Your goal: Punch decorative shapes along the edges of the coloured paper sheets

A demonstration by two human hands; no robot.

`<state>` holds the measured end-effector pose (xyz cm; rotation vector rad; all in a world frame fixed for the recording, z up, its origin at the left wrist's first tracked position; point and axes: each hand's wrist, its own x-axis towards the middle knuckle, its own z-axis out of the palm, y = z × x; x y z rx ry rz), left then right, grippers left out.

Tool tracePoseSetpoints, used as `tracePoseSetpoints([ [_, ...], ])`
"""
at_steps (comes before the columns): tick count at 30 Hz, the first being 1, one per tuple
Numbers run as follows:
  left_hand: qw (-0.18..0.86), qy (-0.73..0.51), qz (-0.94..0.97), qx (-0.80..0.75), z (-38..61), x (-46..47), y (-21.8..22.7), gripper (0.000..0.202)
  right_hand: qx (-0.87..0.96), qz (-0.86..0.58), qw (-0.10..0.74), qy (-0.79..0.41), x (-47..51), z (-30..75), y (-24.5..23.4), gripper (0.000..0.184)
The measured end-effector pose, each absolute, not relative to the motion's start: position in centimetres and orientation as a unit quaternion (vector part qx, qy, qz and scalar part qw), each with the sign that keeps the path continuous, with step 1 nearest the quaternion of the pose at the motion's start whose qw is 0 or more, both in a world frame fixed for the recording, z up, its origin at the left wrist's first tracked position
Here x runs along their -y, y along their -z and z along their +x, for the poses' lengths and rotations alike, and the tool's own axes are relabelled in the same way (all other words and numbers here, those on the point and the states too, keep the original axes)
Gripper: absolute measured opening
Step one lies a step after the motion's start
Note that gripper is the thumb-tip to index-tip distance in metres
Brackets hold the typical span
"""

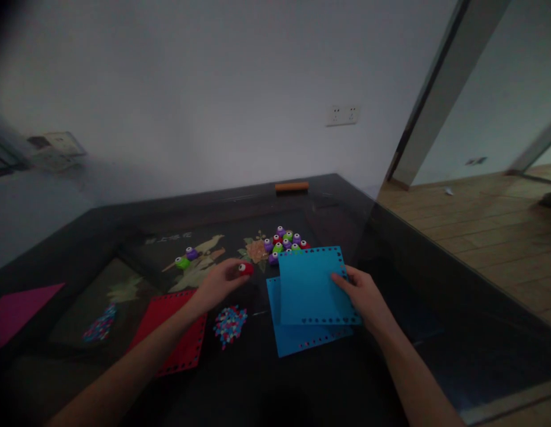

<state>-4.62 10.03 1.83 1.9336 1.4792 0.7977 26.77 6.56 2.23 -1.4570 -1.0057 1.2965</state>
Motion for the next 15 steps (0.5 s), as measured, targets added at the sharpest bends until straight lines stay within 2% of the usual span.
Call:
tracePoseSetpoints([
  [6, 0.236, -0.301, 0.734, -0.562, -2.3, -15.4, -0.1, 0.028, 0.448, -0.550, 0.441, -0.549, -6.2, 26.2, -3.2, 0.032],
  [15, 0.224, -0.284, 0.741, -0.565, -1.1, -17.0, 1.1, 0.034, 0.462, -0.548, 0.442, -0.539, -6.4, 26.6, -2.9, 0.033],
])
